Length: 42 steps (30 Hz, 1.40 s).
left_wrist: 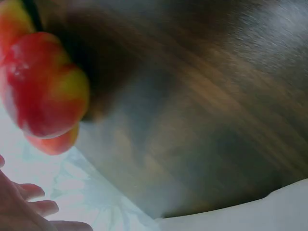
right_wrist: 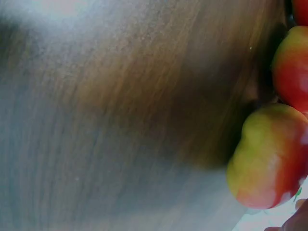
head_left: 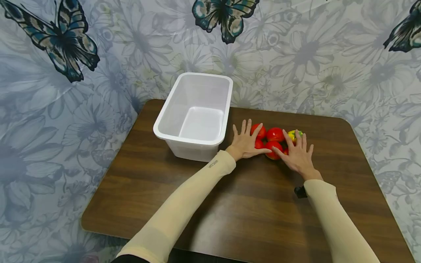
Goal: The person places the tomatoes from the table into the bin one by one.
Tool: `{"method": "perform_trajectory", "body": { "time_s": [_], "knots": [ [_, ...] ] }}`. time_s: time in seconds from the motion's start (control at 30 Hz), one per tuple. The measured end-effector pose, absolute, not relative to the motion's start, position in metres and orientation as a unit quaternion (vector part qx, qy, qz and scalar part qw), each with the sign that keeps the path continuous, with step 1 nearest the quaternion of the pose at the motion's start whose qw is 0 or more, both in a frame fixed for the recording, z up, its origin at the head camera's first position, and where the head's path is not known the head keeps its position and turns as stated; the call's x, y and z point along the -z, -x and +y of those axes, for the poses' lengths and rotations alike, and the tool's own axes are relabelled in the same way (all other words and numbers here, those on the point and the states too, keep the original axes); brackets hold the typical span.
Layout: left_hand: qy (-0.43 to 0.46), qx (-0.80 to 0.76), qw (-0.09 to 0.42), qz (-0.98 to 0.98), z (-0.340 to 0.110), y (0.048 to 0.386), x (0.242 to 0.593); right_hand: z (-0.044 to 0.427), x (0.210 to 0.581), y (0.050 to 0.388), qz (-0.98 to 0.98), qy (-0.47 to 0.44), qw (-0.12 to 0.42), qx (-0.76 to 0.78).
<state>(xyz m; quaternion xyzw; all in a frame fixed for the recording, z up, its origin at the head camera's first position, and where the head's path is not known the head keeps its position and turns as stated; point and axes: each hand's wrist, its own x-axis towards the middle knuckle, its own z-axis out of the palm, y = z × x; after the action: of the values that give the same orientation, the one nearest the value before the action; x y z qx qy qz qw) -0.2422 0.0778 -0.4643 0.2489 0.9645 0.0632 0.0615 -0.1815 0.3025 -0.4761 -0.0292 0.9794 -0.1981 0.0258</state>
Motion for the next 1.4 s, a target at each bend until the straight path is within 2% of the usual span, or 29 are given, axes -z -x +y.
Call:
{"method": "perform_trajectory", "body": {
  "time_s": [0.2, 0.5, 0.67, 0.83, 0.97, 1.1, 1.23, 1.4],
  "knots": [
    [-0.269, -0.085, 0.046, 0.958, 0.081, 0.234, 0.446, 0.306, 0.477, 0.183, 0.979, 0.034, 0.023, 0.199],
    [-0.362, -0.162, 0.035, 0.917, 0.077, 0.202, 0.384, 0.319, 0.482, 0.177, 0.977, 0.042, 0.03, 0.207],
    [-0.397, -0.228, 0.017, 0.889, 0.04, 0.183, 0.353, 0.322, 0.484, 0.175, 0.977, 0.036, 0.034, 0.206],
    [-0.403, -0.269, -0.045, 0.873, -0.021, 0.17, 0.33, 0.325, 0.481, 0.176, 0.976, 0.018, 0.044, 0.213],
    [-0.357, -0.284, -0.103, 0.884, -0.089, 0.17, 0.321, 0.329, 0.476, 0.177, 0.976, 0.026, 0.039, 0.213],
    [-0.243, -0.322, -0.123, 0.907, -0.161, 0.179, 0.328, 0.336, 0.472, 0.174, 0.976, 0.032, 0.028, 0.216],
    [-0.144, -0.395, -0.082, 0.903, -0.209, 0.188, 0.354, 0.344, 0.473, 0.168, 0.975, 0.034, 0.025, 0.219],
    [-0.105, -0.463, -0.019, 0.88, -0.226, 0.191, 0.387, 0.347, 0.478, 0.165, 0.973, 0.034, 0.019, 0.228]
  ]
}}
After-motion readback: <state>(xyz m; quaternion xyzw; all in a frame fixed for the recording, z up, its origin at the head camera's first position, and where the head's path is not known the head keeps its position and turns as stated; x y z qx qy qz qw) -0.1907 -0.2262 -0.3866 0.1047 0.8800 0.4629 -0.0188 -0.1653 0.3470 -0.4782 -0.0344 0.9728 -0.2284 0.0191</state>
